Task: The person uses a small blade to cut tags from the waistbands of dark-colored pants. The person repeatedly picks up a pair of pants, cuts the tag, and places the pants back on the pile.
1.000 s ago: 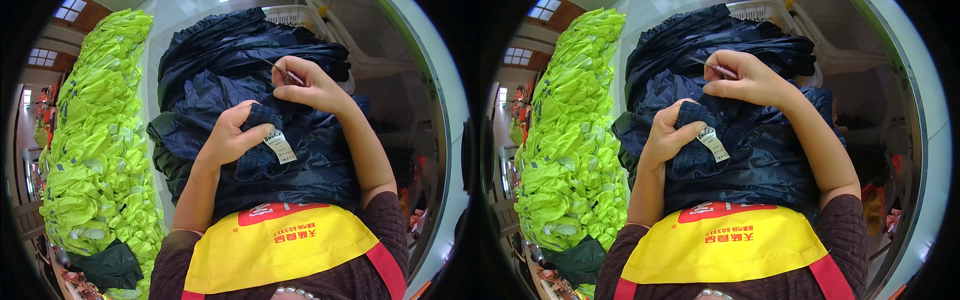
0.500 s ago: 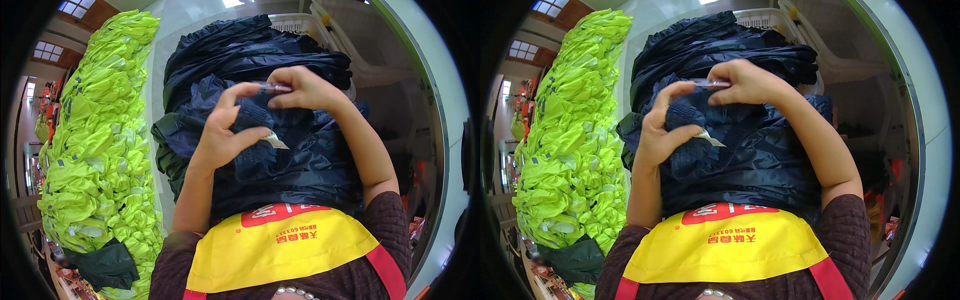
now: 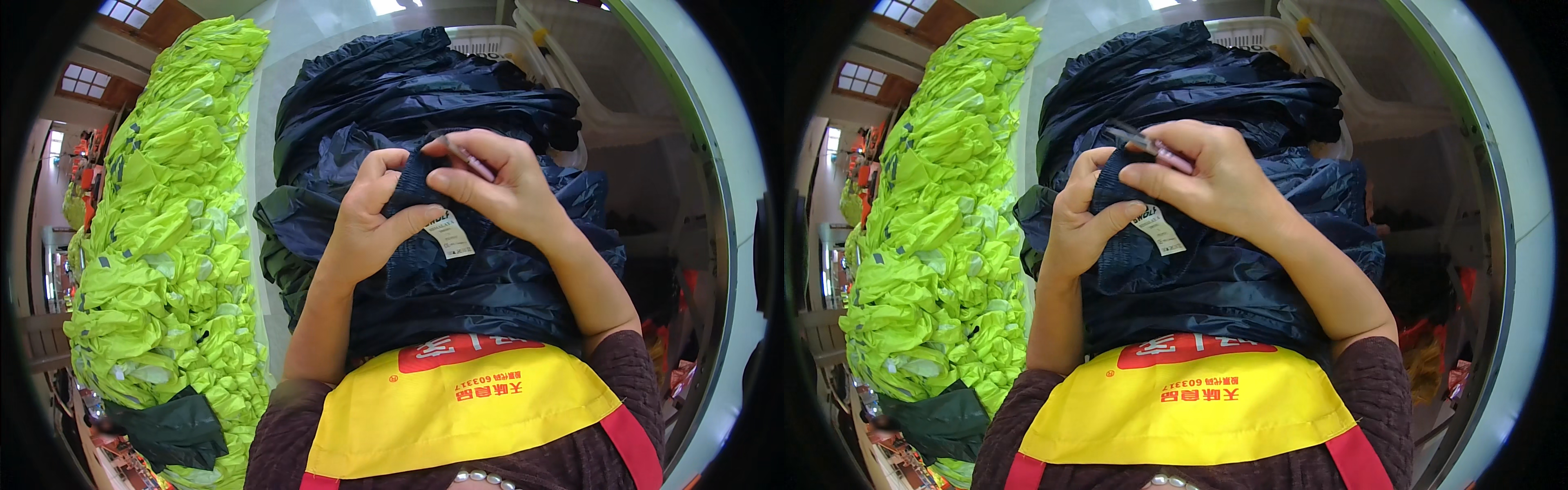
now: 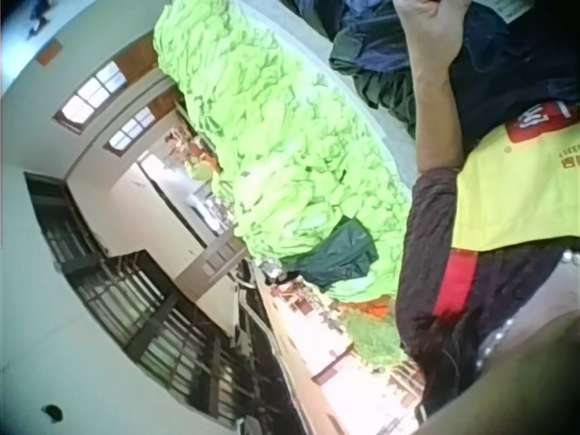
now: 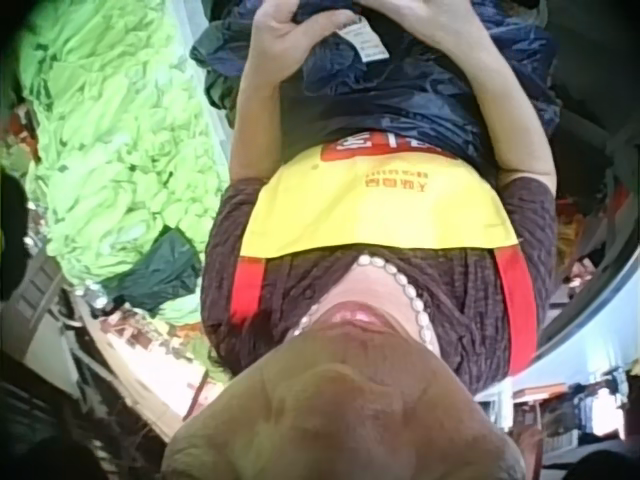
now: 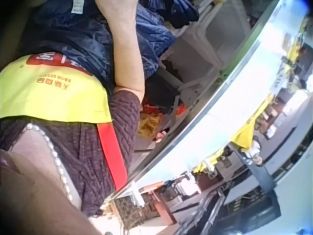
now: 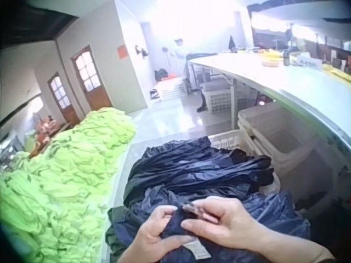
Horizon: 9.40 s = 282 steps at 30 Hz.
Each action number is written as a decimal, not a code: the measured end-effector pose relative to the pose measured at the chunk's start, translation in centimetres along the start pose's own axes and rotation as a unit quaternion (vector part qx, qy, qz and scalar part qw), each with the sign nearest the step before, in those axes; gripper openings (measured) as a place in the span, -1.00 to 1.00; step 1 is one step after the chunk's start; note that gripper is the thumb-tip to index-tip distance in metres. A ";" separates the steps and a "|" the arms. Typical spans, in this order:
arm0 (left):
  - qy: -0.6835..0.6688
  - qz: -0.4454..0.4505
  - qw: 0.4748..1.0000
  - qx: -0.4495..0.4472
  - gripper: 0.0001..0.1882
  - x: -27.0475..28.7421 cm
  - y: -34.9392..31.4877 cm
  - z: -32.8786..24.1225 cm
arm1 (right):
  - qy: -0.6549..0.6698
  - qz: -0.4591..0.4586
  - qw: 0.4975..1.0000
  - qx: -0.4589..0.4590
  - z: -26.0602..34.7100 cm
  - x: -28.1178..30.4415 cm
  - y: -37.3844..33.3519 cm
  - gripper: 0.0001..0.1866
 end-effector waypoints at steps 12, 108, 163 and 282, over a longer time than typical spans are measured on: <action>0.105 0.017 0.988 -0.112 -0.80 -0.9 1.4 -0.8 | -0.108 -0.046 0.978 0.170 2.3 0.7 -0.5 -0.85; -0.208 -0.290 0.929 -0.101 -0.72 8.7 0.4 1.6 | -0.163 0.007 0.945 0.285 2.8 -6.7 -2.4 -0.66; -0.550 0.001 0.832 0.075 -0.73 -3.0 0.1 4.7 | -0.077 0.063 0.989 0.113 -1.2 1.3 -0.7 -0.71; 0.084 -0.166 0.974 -0.128 -0.41 4.1 -11.3 -3.0 | -0.046 -0.006 0.991 0.129 -2.2 2.6 -5.0 -0.79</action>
Point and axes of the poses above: each hand's wrist, its own y-axis towards the middle knuckle, its own x-axis out of the back of the hand, z = x × y, the point moved 5 cm from there along y, towards the middle knuckle, and after that the axes turned 2 degrees about x, right-handed, at the moved point
